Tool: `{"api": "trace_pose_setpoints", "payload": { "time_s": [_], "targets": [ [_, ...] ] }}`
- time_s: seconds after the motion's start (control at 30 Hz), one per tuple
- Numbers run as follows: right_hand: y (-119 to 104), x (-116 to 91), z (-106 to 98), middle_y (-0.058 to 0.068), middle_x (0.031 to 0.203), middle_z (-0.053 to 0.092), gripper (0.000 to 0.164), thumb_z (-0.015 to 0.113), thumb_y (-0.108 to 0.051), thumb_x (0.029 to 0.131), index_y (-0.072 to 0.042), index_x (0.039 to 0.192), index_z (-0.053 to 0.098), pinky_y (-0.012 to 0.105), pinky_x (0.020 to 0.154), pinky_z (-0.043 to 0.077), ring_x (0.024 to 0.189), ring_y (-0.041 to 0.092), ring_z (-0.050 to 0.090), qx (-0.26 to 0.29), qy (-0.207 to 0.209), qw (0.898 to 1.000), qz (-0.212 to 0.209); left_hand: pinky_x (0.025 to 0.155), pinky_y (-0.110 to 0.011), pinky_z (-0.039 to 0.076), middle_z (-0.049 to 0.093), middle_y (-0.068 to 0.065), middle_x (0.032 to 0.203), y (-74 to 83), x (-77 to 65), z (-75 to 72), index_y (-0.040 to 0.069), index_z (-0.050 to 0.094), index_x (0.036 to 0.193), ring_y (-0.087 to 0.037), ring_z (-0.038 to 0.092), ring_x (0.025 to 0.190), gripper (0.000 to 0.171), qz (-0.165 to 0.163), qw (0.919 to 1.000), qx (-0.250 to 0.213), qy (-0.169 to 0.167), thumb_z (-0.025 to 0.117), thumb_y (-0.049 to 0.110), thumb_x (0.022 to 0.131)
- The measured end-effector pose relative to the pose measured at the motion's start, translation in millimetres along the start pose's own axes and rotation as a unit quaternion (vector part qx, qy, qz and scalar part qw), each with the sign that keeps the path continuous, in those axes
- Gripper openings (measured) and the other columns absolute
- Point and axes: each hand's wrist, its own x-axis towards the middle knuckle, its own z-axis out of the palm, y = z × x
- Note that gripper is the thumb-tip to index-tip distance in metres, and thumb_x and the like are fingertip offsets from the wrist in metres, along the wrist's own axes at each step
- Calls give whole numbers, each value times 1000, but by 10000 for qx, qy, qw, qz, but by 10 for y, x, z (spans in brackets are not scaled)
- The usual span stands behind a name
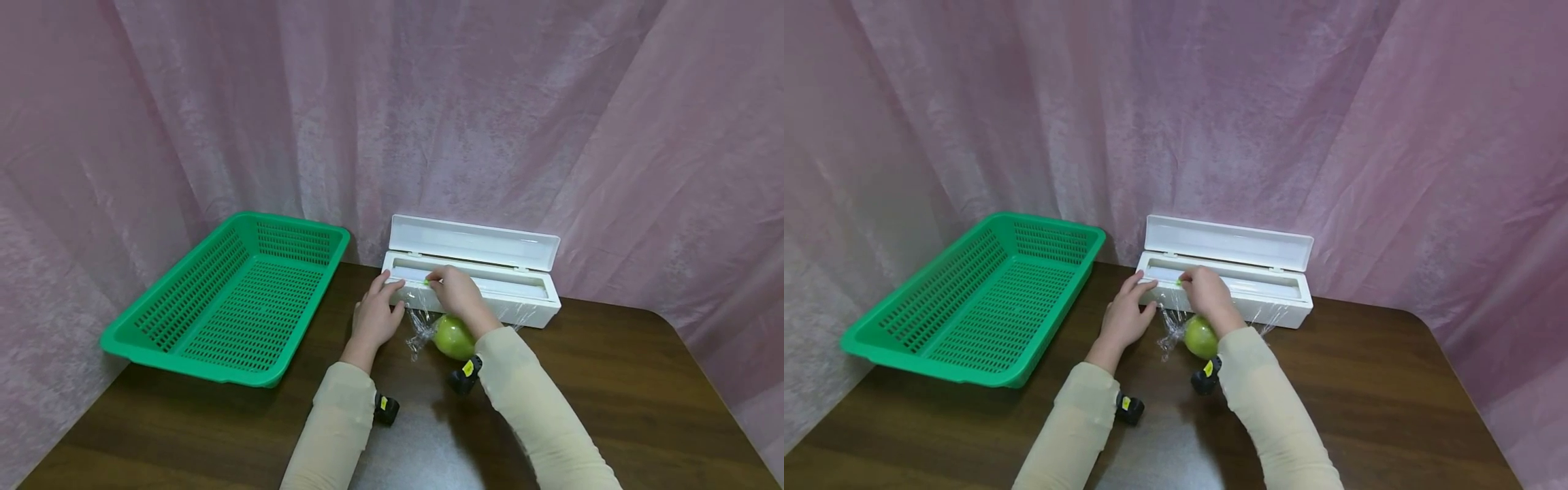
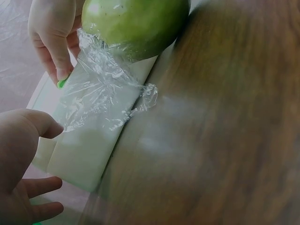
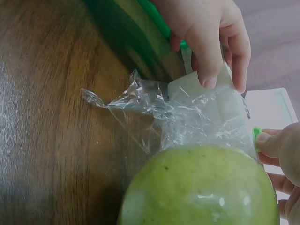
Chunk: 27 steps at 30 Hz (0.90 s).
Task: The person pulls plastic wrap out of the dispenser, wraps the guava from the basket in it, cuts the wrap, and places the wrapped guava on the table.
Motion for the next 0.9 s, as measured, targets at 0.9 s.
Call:
{"api": "trace_pose_setpoints", "payload": {
  "time_s": [0.9],
  "targets": [
    [101,-41,-37,9,118,67,24,56,-17,95,-11,115,67,45,91,48,106,30,63,-49,85,9997,-224,96,-56,40,31,3,153,9,-4,-3,28,56,132,-32,49,126,42,-87,9999,-73,-46,59,25,91]
  ]
}}
